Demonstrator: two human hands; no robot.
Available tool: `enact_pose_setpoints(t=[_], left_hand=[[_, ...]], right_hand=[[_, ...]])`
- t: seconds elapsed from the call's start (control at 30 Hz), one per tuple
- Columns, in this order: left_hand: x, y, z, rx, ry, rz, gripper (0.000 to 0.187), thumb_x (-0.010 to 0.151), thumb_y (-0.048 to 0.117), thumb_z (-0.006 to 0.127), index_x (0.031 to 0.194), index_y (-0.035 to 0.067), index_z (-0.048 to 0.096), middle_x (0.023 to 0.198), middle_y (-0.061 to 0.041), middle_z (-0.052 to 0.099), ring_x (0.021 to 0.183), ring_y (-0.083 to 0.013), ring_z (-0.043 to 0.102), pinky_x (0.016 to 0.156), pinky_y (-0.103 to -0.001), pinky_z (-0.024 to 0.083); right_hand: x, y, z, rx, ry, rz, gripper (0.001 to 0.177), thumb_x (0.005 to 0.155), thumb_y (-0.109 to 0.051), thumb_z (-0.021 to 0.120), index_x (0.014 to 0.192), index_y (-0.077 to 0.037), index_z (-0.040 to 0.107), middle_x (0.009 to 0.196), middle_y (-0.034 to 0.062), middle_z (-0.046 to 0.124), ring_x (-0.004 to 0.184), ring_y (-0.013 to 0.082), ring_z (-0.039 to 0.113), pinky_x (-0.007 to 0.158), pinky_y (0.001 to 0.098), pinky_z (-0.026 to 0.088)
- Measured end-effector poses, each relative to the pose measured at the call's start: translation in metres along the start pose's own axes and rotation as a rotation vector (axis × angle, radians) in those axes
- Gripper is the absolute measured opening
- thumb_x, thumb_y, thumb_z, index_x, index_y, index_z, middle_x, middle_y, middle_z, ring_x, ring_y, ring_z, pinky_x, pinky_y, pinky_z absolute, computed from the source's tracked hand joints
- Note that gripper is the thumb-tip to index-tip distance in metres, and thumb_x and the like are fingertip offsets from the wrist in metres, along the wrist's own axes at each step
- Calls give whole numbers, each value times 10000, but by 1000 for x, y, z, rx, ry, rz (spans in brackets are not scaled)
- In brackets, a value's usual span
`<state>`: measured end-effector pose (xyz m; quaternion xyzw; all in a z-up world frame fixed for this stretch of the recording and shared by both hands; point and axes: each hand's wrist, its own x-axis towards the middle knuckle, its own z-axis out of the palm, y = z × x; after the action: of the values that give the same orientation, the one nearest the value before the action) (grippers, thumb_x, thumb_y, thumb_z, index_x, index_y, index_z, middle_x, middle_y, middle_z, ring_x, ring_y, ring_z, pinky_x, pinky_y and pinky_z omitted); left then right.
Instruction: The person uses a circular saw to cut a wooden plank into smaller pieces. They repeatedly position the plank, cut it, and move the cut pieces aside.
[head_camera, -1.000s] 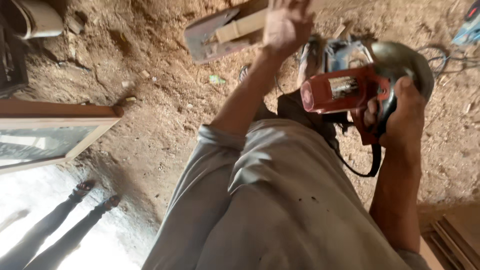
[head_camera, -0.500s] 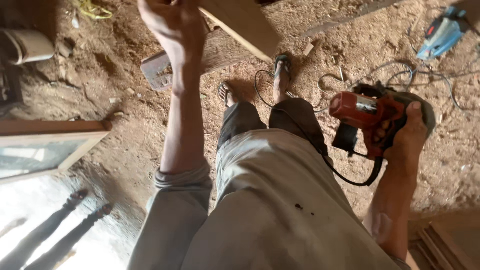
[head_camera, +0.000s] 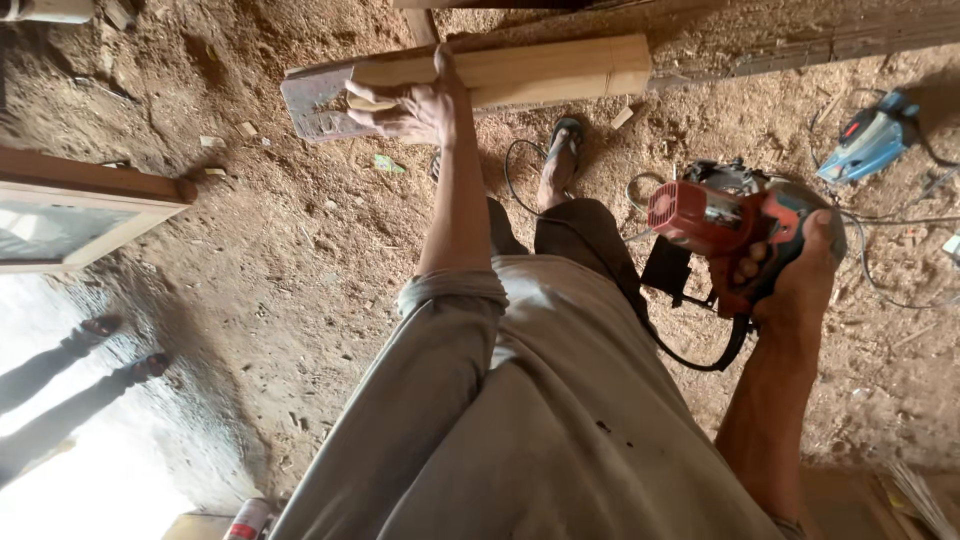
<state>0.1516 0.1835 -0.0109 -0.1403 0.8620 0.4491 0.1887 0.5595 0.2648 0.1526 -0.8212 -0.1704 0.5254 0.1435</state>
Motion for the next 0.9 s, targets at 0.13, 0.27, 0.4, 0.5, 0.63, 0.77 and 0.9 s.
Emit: enact_pose_setpoints(t=[0.13, 0.27, 0.4, 0.5, 0.63, 0.77, 0.9], left_hand=[[-4, -13, -5, 448, 456, 221, 885, 901, 900, 163, 1601, 363, 230, 1823, -178, -74, 1605, -527, 175, 1209, -762, 289], [-4, -17, -31, 572, 150, 163, 1159, 766, 946, -40, 1541, 241, 455, 1798, -104, 53, 1469, -462, 263, 1050, -568, 441], [16, -47, -81, 783, 69, 659, 1134, 859, 1031, 210, 1649, 232, 364, 1795, -146, 162, 1266, -292, 474, 1008, -420, 425], [39, -55, -106, 818, -65, 1035, 1267, 860, 570, 942, 1783, 279, 126, 1861, -140, 56, 1745, -418, 104, 1372, -831, 105], [65, -36, -104, 747, -9, 1287, 299, 942, 144, 697, 1232, 212, 725, 1243, -74, 707, 1015, -257, 619, 743, -389, 510], [47, -48, -70, 1086, -508, 1125, 561, 1101, 578, 604, 1610, 380, 475, 1634, 10, 520, 1517, -393, 331, 1190, -815, 242], [67, -49, -74, 698, -205, 1354, 370, 1003, 434, 772, 1305, 290, 616, 1237, -10, 709, 1189, -335, 626, 1017, -612, 482]], right_hand=[[3, 2, 2, 5, -32, 6, 565, 1084, -679, 487, 771, -226, 610, 624, -20, 559, 451, 146, 453, 420, 284, 379], [-15, -1, 6, 10, -112, -62, 524, 1114, -621, 487, 853, -191, 634, 638, -15, 556, 464, 141, 469, 429, 288, 388], [-16, -6, 11, -262, 126, -86, 667, 946, -697, 521, 1367, -210, 696, 1305, -3, 768, 1170, 140, 775, 973, 288, 681], [-17, -2, 9, -51, -11, -110, 438, 1026, -591, 506, 1178, -259, 746, 1039, -51, 814, 898, 117, 791, 744, 275, 665], [-33, -2, 9, -77, -21, -55, 487, 1123, -639, 442, 851, -286, 640, 657, -84, 576, 579, 68, 555, 549, 213, 490], [-39, 4, 14, -111, -43, -99, 585, 1024, -682, 347, 1140, -316, 789, 893, -59, 702, 837, 74, 672, 772, 187, 598], [-89, 5, 34, -96, -177, -131, 771, 1060, -660, 171, 1146, -202, 785, 596, -9, 450, 530, 126, 439, 497, 278, 388]])
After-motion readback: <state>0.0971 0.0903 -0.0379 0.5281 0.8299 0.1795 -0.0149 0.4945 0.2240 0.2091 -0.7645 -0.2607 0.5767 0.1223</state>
